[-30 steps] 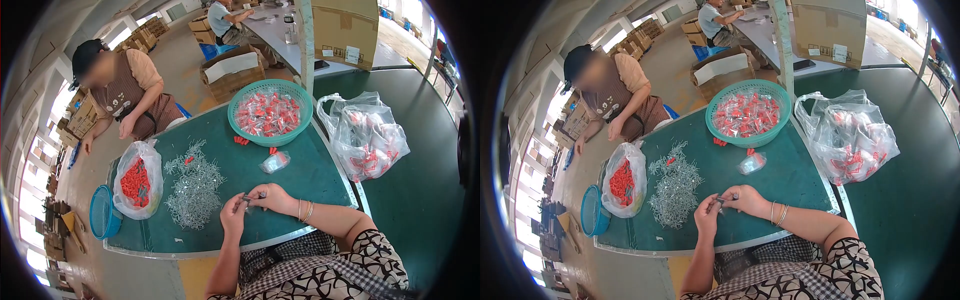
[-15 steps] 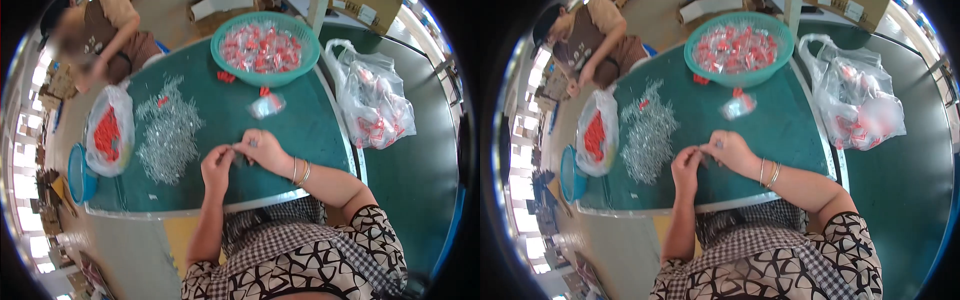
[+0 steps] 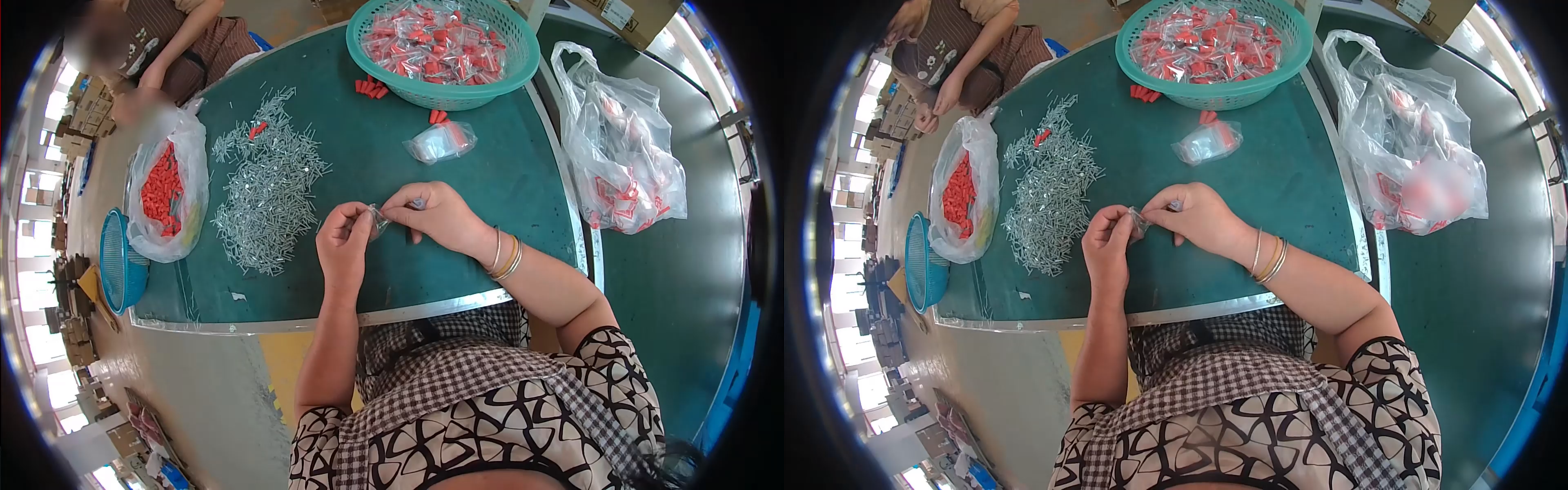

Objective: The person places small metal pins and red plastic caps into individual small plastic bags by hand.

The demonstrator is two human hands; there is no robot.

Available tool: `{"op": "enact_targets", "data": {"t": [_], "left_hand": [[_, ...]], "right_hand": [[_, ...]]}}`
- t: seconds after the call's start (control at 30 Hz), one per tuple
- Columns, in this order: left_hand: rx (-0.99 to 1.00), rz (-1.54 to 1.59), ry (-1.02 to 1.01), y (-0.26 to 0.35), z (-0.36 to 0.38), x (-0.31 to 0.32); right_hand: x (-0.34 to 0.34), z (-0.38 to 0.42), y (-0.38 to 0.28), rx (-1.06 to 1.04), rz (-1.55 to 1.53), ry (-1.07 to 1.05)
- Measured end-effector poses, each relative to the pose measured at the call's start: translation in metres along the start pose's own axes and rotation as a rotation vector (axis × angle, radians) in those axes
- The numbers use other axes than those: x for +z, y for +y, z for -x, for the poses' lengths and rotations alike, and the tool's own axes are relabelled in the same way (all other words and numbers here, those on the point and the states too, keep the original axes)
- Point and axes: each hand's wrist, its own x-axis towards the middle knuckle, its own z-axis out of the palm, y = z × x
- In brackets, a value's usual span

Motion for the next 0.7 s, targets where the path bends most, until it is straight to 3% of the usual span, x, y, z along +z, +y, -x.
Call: {"op": "enact_targets", "data": {"t": [0.2,0.3,0.4,0.5,0.7], "left_hand": [[0.039,-0.049,-0.001,-0.004,-0.002,-0.002],[0.586,-0.595,0.201,0.002,-0.004,0.005],[0.800,-0.802,0.186,0.004,0.006,0.006],[0.594,-0.726,0.102,-0.001,0.008,0.019],[0.447,-0.598,0.141,-0.006,0.007,0.022]], "right_hand": [[0.004,0.002,0.002,-0.075,0.083,0.039],[0.006,0.006,-0.002,-0.079,0.166,0.138],[0.005,0.002,0.012,-0.408,0.446,0.286],[0.006,0.004,0.009,-0.428,0.499,0.278],[0.007,0.003,0.013,-0.538,0.609,0.263]]}}
